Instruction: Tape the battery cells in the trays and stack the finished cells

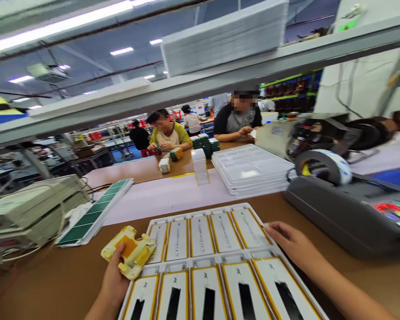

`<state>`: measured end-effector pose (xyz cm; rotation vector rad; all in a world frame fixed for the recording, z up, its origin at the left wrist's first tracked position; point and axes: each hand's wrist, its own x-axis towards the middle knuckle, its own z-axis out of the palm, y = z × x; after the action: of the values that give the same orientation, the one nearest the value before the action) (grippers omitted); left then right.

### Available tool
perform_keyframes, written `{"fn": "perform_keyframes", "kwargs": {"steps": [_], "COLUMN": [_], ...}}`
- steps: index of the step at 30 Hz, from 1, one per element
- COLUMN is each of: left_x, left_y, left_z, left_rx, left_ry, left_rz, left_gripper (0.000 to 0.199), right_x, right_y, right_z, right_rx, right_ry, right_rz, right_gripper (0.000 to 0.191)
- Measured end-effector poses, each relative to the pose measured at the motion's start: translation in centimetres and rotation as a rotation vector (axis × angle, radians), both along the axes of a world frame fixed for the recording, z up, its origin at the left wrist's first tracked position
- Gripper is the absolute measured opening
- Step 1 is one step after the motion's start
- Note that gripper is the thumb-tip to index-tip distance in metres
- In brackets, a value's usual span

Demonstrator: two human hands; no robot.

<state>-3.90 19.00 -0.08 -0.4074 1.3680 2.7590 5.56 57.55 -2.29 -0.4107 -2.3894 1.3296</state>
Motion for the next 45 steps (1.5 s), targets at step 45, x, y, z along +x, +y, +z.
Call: {"fn": "perform_keyframes", "kwargs": {"steps": [45], "left_x": [5.0], "left_y": [3.6], "left_z": [3.3], "left_rx": [0.184], "left_ry": [0.144], "left_rz": [-0.527], "left_gripper": [0.035], "right_x": [7.6], "right_y": [-2.9], "right_z": [6.2], "right_rx": [0.686], "right_ry": [-0.550], "right_rz": [0.013], "right_gripper": [0.034]}}
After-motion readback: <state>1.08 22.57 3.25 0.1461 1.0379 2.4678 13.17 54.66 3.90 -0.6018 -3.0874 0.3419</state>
